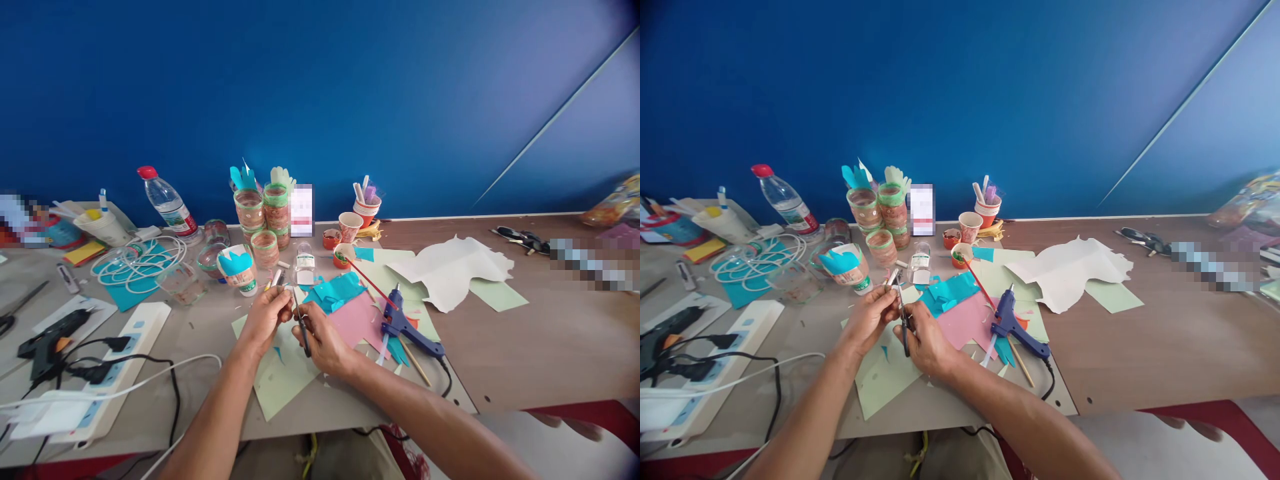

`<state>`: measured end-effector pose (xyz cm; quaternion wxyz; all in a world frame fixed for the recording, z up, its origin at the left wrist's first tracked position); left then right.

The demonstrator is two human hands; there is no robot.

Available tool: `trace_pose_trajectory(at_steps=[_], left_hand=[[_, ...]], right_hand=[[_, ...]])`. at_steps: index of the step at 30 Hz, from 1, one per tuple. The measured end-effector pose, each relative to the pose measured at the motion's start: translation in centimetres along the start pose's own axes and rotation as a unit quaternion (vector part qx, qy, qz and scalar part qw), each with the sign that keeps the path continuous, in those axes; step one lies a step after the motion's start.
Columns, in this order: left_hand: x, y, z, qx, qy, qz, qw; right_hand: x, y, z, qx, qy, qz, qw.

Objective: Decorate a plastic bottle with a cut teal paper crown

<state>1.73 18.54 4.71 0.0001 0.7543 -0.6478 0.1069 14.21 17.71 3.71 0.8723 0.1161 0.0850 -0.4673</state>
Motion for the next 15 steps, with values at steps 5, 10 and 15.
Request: trace_pose_trajectory(at_steps=[5, 10, 15], left_hand=[[0.0, 0.6, 0.1, -0.025, 0.002, 0.005, 1.0], [0.0, 0.5, 0.0, -0.022, 0.004, 0.002, 1.0], [0.1, 0.6, -0.6, -0.045, -0.01, -0.033, 0.998]], right_hand=[[0.0, 0.3, 0.4, 0.009, -0.009, -0.004, 1.0], [0.0, 0.4, 0.4, -0.008, -0.041, -0.004, 0.999], [-0.5, 0.6, -0.6, -0.082, -0.098, -0.04, 0.991]])
Point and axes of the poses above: each hand's wrist, its own x-axis away from the middle knuckle, its own y-axis out of the back of the hand, z = x × y, the point moved 5 cm from there along -x, towards the middle knuckle, and after that the axes turned 11 degrees about -x, right-handed, at the moved point
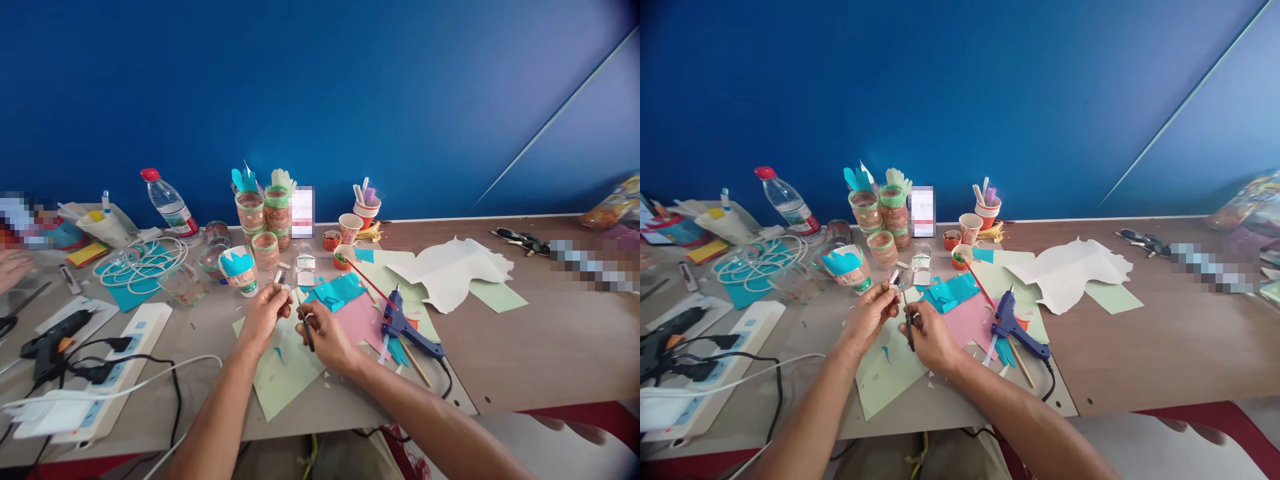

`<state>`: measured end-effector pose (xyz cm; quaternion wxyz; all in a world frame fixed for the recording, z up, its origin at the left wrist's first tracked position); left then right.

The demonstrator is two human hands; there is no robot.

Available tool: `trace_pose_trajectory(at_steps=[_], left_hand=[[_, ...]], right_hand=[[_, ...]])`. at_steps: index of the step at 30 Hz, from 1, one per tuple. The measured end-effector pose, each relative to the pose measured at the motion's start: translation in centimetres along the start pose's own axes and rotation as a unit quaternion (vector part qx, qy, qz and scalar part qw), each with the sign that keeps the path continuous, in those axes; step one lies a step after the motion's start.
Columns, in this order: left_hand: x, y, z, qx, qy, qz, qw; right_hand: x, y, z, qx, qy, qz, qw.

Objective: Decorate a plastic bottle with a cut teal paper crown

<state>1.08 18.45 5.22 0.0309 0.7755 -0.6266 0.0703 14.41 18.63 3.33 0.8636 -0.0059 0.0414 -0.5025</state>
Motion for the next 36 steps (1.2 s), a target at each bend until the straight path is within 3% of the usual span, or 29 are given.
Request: trace_pose_trajectory(at_steps=[5, 12, 20, 24, 29, 36], left_hand=[[0.0, 0.1, -0.1, -0.022, 0.001, -0.023, 0.999], [-0.2, -0.3, 0.3, -0.033, -0.002, 0.004, 0.999], [0.1, -1.2, 0.2, -0.157, -0.016, 0.047, 0.986], [0.5, -1.8, 0.0, -0.172, -0.021, 0.081, 0.982], [0.9, -2.2, -0.3, -0.185, -0.017, 0.115, 0.976], [1.0, -2.3, -0.5, -0.172, -0.029, 0.092, 0.98]], right_hand=[[-0.9, 2.1, 1.1, -0.077, 0.039, -0.073, 0.994], [-1.2, 3.5, 2.0, -0.159, 0.026, -0.07, 0.985], [-1.3, 4.6, 2.4, 0.024, 0.15, -0.144, 0.978], [-1.4, 4.7, 2.5, 0.088, 0.176, -0.137, 0.971], [-1.6, 4.5, 2.0, 0.056, 0.126, -0.102, 0.985], [-1.5, 3.9, 1.9, 0.021, 0.096, -0.036, 0.994]])
Point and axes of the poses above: each hand's wrist, its own x-axis away from the middle knuckle, its own y-axis out of the back of the hand, z = x × y, the point moved 5 cm from there along -x, towards the middle knuckle, and after that the axes turned 11 degrees about -x, right-handed, at the moved point
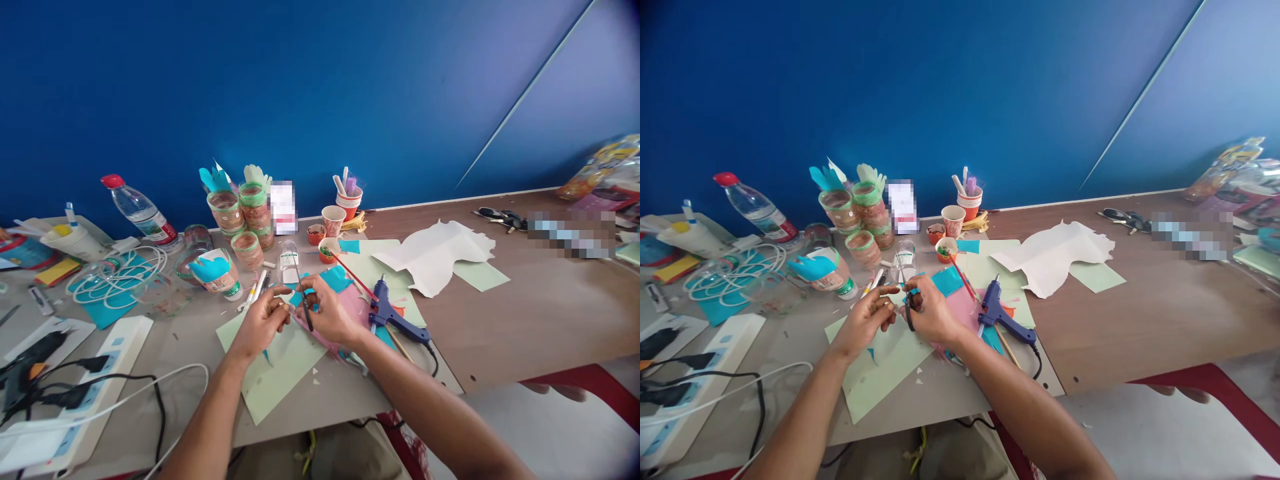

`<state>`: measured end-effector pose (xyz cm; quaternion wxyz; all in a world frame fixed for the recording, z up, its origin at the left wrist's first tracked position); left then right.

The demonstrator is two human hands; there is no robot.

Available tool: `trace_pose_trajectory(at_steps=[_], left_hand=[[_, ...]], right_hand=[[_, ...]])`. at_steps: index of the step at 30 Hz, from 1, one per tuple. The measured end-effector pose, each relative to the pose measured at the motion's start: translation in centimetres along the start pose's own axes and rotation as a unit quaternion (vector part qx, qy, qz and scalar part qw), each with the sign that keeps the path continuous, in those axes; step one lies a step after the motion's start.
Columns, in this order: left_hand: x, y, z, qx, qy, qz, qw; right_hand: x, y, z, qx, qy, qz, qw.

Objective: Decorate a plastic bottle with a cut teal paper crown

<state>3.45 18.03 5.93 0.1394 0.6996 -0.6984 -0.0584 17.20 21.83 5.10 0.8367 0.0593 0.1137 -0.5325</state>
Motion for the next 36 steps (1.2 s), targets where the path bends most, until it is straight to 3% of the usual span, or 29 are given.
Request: trace_pose_trajectory(at_steps=[4, 8, 14, 20, 29, 32, 36], left_hand=[[-0.4, 0.0, 0.9, -0.007, -0.009, 0.001, 1.0], [-0.5, 0.4, 1.3, -0.008, -0.014, -0.032, 0.999], [-0.3, -0.3, 0.8, -0.026, -0.024, -0.02, 0.999], [-0.4, 0.1, 0.6, 0.025, -0.021, -0.034, 0.999], [-0.7, 1.0, 1.5, 0.074, 0.011, -0.085, 0.994], [-0.8, 0.9, 1.5, 0.068, 0.026, -0.073, 0.995], [-0.7, 0.2, 1.1, 0.046, 0.027, -0.014, 0.998]], right_hand=[[0.0, -0.4, -0.2, -0.013, -0.032, 0.02, 0.999], [0.0, -0.3, -0.4, -0.011, -0.045, -0.002, 0.999], [-0.2, -0.1, -0.6, -0.014, -0.063, -0.032, 0.997], [0.0, 0.1, -0.2, -0.062, -0.092, -0.032, 0.993], [0.3, -0.4, 0.5, -0.089, -0.096, 0.007, 0.991], [0.3, -0.4, 0.3, -0.107, -0.107, -0.007, 0.988], [0.0, 0.0, -0.3, -0.121, -0.112, -0.049, 0.985]])
Point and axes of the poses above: each hand's wrist, its own x-axis away from the middle knuckle, its own y-axis out of the back of the hand, z = x × y, the point moved 5 cm from there along -x, towards the middle knuckle, and after that the axes turned 11 degrees about -x, right-handed, at the moved point
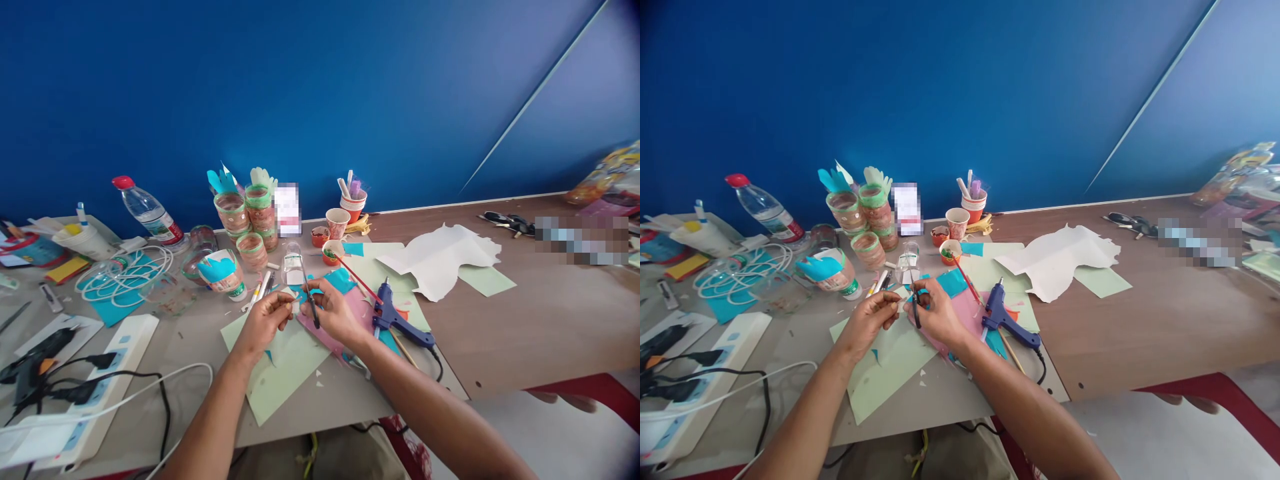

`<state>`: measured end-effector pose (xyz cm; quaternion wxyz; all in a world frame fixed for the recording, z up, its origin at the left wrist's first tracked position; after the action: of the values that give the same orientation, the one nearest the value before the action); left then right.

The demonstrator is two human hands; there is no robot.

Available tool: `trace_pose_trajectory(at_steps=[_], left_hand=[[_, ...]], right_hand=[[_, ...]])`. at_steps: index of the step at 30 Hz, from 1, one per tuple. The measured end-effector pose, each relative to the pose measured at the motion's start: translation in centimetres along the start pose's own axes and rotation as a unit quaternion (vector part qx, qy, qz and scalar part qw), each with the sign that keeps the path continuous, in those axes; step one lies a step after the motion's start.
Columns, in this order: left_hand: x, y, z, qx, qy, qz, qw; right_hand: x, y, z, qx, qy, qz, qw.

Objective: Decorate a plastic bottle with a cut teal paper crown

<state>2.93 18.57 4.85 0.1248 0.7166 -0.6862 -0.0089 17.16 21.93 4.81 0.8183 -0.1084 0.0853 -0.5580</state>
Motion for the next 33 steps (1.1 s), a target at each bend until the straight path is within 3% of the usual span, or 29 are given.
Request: trace_pose_trajectory(at_steps=[7, 18, 22, 27, 33], left_hand=[[0.0, -0.6, 0.5, -0.03, 0.0, 0.042, 0.999], [0.5, -1.0, -0.2, 0.02, 0.004, 0.049, 0.999], [0.6, -1.1, -0.3, 0.019, 0.009, 0.059, 0.998], [0.6, -0.9, -0.2, 0.022, 0.01, 0.047, 0.999], [0.4, -0.5, -0.3, 0.03, 0.01, 0.021, 0.999]], right_hand=[[-0.1, 0.7, 0.4, 0.047, 0.082, -0.051, 0.994], [-0.2, 0.8, 0.5, 0.048, 0.105, -0.051, 0.992], [-0.2, 0.7, 0.4, 0.04, 0.116, -0.032, 0.992], [0.1, -0.2, 0.0, 0.041, 0.072, 0.015, 0.996], [0.3, -0.1, 1.2, -0.015, 0.082, 0.033, 0.996]])
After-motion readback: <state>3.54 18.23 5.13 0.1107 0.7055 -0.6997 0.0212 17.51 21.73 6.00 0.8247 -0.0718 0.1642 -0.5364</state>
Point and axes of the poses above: each hand's wrist, its own x-axis away from the middle knuckle, its own y-axis out of the back of the hand, z = x × y, the point moved 5 cm from there along -x, towards the middle knuckle, and after that the axes turned 11 degrees about -x, right-handed, at the moved point
